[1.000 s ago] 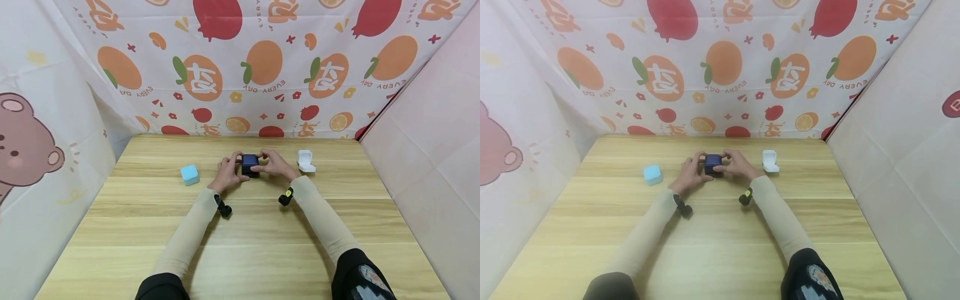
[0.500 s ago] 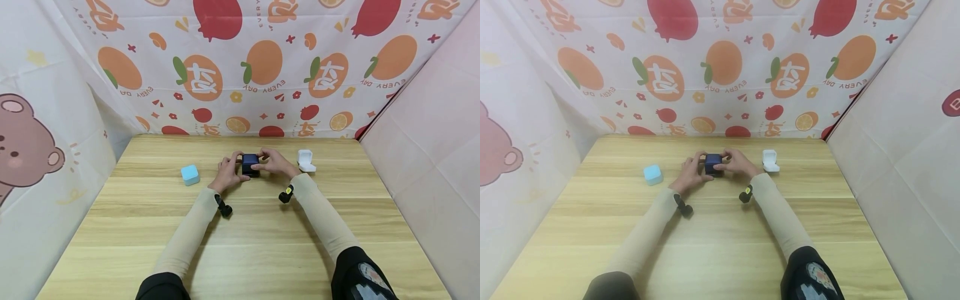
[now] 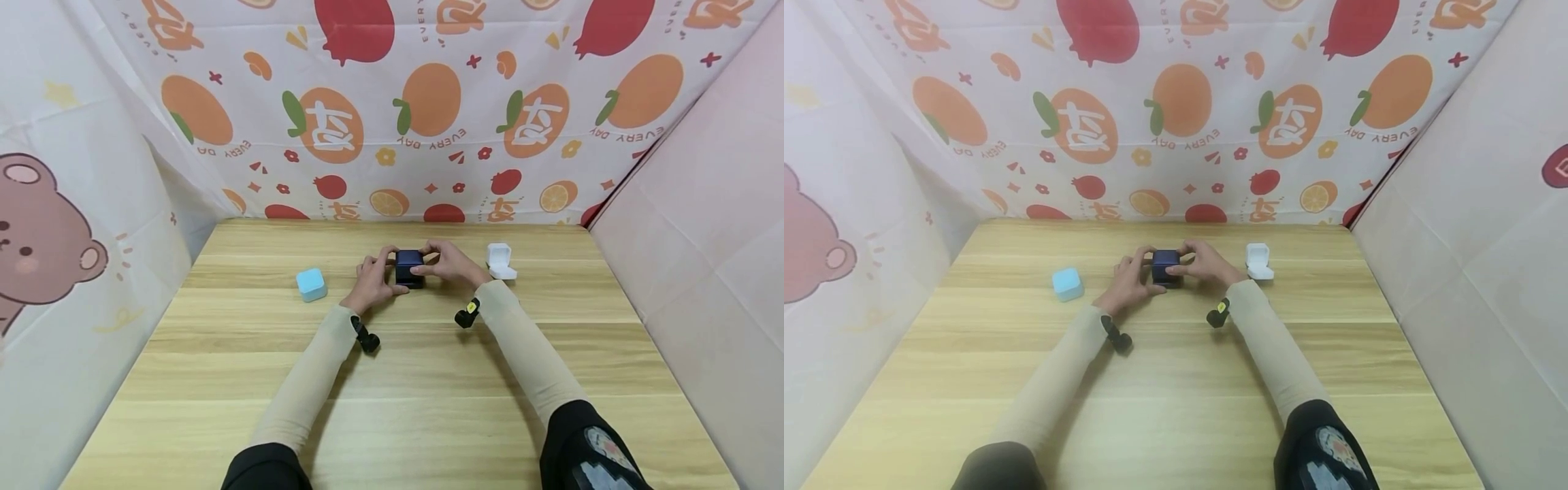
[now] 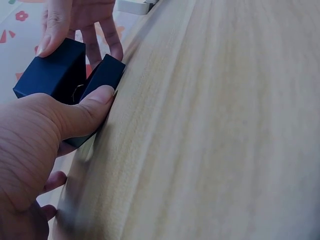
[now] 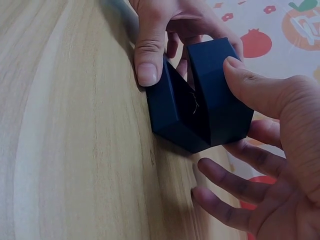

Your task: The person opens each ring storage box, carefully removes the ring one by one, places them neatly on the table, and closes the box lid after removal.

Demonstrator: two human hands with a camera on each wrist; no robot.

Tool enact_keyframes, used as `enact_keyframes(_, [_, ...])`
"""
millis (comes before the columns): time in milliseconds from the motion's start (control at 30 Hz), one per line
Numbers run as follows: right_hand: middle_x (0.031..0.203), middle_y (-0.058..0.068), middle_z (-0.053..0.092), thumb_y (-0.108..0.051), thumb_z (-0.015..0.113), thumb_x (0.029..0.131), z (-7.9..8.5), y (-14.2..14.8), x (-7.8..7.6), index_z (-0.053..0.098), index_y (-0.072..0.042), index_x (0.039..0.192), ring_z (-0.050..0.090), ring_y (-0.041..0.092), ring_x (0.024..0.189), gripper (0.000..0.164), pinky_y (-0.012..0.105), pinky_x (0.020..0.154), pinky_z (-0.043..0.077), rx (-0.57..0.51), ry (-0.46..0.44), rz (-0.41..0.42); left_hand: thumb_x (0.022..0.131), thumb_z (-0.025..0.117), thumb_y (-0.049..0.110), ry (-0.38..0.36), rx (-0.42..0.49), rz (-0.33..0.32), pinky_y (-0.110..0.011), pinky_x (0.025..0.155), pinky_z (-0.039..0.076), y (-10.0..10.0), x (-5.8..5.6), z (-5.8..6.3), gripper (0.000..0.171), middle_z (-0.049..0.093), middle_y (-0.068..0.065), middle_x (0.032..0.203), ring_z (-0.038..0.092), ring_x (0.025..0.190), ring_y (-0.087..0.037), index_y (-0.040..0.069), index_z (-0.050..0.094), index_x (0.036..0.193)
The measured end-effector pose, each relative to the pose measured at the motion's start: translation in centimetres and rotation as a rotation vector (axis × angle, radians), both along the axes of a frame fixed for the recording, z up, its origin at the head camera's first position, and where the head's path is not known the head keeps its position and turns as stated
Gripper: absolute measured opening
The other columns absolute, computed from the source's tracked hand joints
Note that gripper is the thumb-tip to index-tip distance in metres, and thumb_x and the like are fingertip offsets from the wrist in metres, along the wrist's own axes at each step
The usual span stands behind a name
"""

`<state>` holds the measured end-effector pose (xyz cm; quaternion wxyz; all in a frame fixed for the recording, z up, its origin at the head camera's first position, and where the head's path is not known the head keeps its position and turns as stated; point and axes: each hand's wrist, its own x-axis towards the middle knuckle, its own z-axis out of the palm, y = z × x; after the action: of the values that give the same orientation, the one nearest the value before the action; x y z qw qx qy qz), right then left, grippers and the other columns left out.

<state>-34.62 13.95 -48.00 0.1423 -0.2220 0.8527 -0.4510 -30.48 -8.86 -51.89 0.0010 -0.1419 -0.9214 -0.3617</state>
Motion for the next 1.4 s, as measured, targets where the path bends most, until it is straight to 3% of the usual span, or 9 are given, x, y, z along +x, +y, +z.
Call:
enact_keyframes(500, [0.134,0.014,0.059,-0.026,0.081,0.088,0.3,-0.1,-0.1,0.059,-0.004,0.115,0.067,0.035,0.119,0.041,0.035,0.086,0.059,-0.024,-0.104,-0.011,0.076,0.090,0.033,-0.006,0.005,0.003,-0.049,0.102,0.025,-0.1,0.1,-0.1,0.091,0.064,-0.013,0.142,0.044,0.123,-0.034,0.030,0.034,0.148])
enact_keyframes(700, [0.132,0.018,0.058,-0.025,0.080,0.088,0.6,0.0,0.0,0.060,-0.002,0.116,0.070,0.034,0.111,0.042,0.034,0.082,0.061,-0.046,-0.123,-0.007,0.077,0.090,0.034,-0.001,0.007,0.004,-0.048,0.102,0.026,0.0,0.2,-0.1,0.091,0.064,-0.012,0.141,0.044,0.123,-0.034,0.030,0.033,0.149])
enact_keyframes(1000, [0.129,0.018,0.058,-0.025,0.080,0.088,0.9,-0.1,-0.3,0.061,-0.002,0.115,0.070,0.030,0.105,0.040,0.047,0.089,0.060,-0.043,-0.156,-0.017,0.077,0.089,0.036,-0.010,0.016,0.002,-0.048,0.102,0.025,-0.1,-0.1,-0.3,0.091,0.064,-0.012,0.142,0.043,0.124,-0.033,0.032,0.033,0.149])
enact_keyframes(1400, [0.129,0.018,0.057,-0.031,0.080,0.089,1.0,0.0,-0.7,0.061,-0.003,0.118,0.066,0.026,0.098,0.044,0.047,0.091,0.060,-0.013,-0.177,-0.030,0.078,0.089,0.036,-0.018,0.013,-0.002,-0.049,0.104,0.024,-0.2,-0.2,-0.3,0.093,0.063,-0.012,0.143,0.042,0.124,-0.033,0.032,0.032,0.151])
